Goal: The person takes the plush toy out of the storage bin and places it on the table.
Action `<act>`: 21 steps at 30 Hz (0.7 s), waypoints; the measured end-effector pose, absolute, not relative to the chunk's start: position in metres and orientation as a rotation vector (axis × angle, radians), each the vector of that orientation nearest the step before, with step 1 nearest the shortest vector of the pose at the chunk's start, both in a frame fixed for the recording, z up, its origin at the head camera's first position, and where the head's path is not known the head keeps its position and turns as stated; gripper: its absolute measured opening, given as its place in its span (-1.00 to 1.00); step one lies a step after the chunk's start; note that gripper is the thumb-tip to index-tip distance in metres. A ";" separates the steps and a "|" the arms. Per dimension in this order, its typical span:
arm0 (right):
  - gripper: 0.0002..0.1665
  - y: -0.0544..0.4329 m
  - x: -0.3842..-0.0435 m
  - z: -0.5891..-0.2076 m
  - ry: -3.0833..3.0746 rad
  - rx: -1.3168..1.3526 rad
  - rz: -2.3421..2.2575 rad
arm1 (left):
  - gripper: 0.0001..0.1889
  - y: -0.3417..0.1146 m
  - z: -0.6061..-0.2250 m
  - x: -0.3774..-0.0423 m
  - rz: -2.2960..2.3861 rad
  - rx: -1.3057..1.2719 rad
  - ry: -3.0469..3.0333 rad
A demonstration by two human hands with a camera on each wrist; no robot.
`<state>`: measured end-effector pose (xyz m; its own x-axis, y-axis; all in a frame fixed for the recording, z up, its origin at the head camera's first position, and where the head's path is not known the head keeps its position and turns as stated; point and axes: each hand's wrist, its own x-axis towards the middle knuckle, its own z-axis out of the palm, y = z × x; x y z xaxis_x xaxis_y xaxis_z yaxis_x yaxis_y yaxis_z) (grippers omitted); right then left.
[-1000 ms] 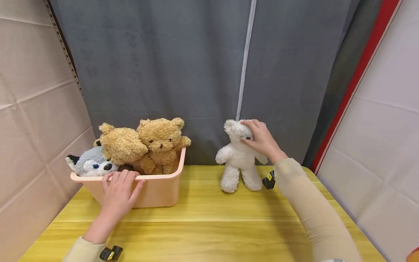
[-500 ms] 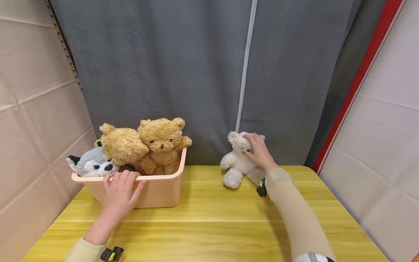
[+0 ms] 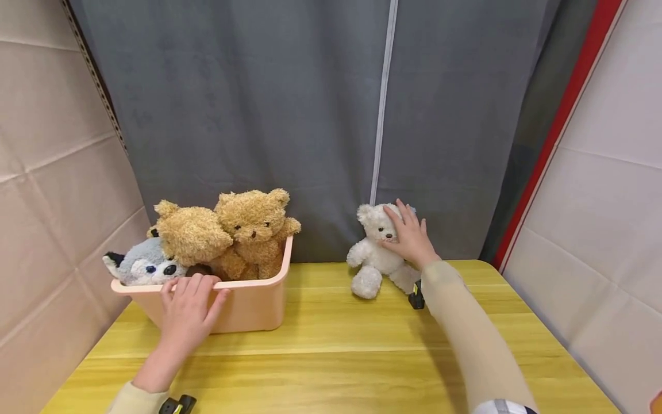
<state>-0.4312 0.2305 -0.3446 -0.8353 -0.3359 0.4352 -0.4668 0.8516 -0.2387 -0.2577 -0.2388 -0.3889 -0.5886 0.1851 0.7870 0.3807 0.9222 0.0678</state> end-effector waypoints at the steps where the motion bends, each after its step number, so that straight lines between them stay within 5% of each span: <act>1: 0.10 0.232 -0.430 -0.345 -2.648 0.607 0.473 | -0.48 -0.238 -0.389 -0.258 -0.290 -0.399 -2.211; 11: 0.10 0.243 -0.420 -0.333 -2.578 0.711 0.475 | -0.50 -0.237 -0.391 -0.258 -0.287 -0.403 -2.207; 21: 0.18 0.162 -0.404 -0.289 -2.410 1.023 0.492 | -0.47 -0.237 -0.390 -0.257 -0.290 -0.407 -2.182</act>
